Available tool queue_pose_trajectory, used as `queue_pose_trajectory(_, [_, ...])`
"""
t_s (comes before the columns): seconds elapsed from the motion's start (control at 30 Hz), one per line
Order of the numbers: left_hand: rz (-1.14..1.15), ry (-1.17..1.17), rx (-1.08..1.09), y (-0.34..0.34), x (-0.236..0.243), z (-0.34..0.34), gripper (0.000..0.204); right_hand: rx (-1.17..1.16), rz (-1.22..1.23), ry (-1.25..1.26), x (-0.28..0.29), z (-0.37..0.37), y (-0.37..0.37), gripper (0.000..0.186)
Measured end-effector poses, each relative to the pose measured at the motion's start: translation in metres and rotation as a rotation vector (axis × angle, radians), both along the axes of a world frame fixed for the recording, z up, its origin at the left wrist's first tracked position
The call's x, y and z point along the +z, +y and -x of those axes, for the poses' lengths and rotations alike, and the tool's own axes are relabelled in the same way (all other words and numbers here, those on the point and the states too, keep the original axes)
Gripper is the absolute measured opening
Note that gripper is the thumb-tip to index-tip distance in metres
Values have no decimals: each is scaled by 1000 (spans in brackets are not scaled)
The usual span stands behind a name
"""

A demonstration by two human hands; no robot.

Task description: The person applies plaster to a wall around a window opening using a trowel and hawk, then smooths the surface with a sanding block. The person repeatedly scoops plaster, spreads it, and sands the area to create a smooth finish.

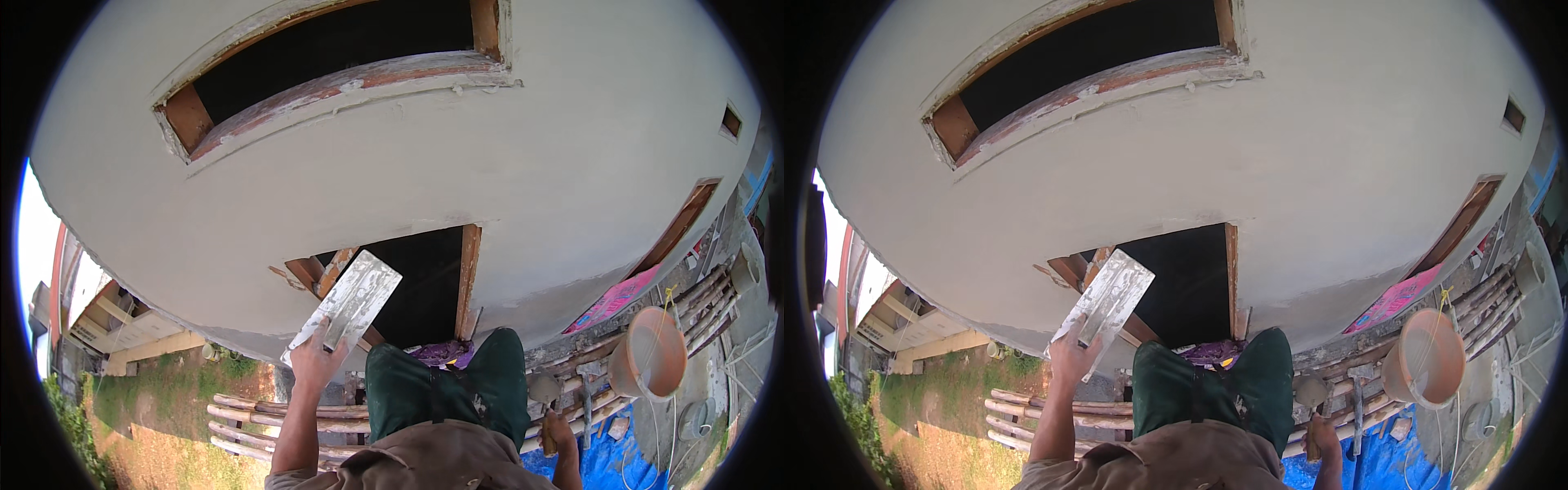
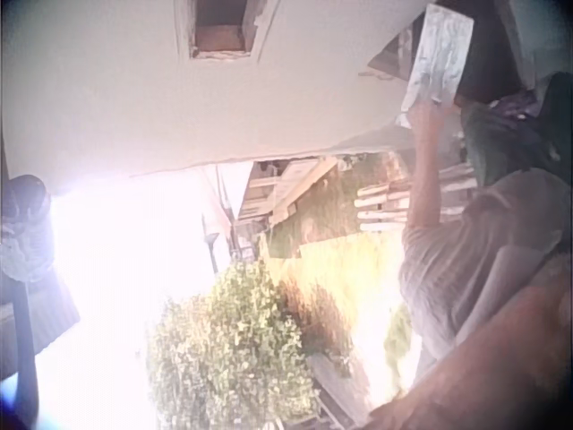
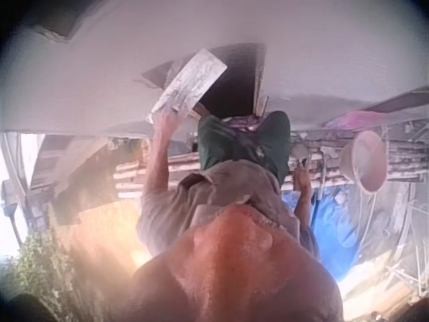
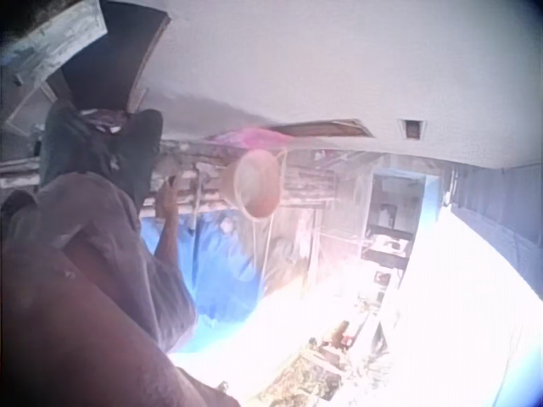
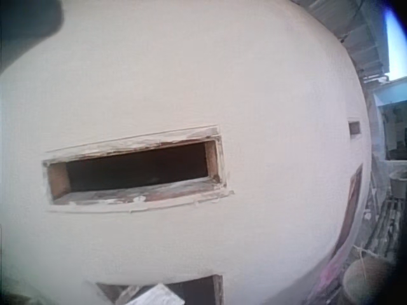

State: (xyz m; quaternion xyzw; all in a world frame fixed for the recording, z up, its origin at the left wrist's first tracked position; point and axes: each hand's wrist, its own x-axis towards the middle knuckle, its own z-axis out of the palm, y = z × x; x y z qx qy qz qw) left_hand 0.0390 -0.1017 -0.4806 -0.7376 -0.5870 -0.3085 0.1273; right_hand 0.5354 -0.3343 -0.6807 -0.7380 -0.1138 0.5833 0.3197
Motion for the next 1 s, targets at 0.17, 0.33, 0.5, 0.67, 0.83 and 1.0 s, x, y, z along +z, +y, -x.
queue_pose_trajectory(0.17, [373, -185, 670, -109, -103, 91, 53, 444, 8, -393, 60, -33, -29, 45])
queue_pose_trajectory(0.33, [437, -231, 925, -186, -183, 119, 56, 275, -494, -973, 110, -16, 54, 27])
queue_pose_trajectory(0.5, [465, -268, 960, -218, -231, 106, 57, -45, -854, -512, 170, 47, 179, 22])
queue_pose_trajectory(0.67, [550, -265, 940, -228, -254, 102, 51, -75, -1165, -365, 234, 90, 242, 34])
queue_pose_trajectory(0.83, [740, -328, 908, -239, -265, 107, 55, -81, -1273, -378, 269, 111, 270, 36])
queue_pose_trajectory(1.0, [822, -411, 839, -247, -267, 109, 53, -114, -1263, -358, 276, 117, 290, 41])
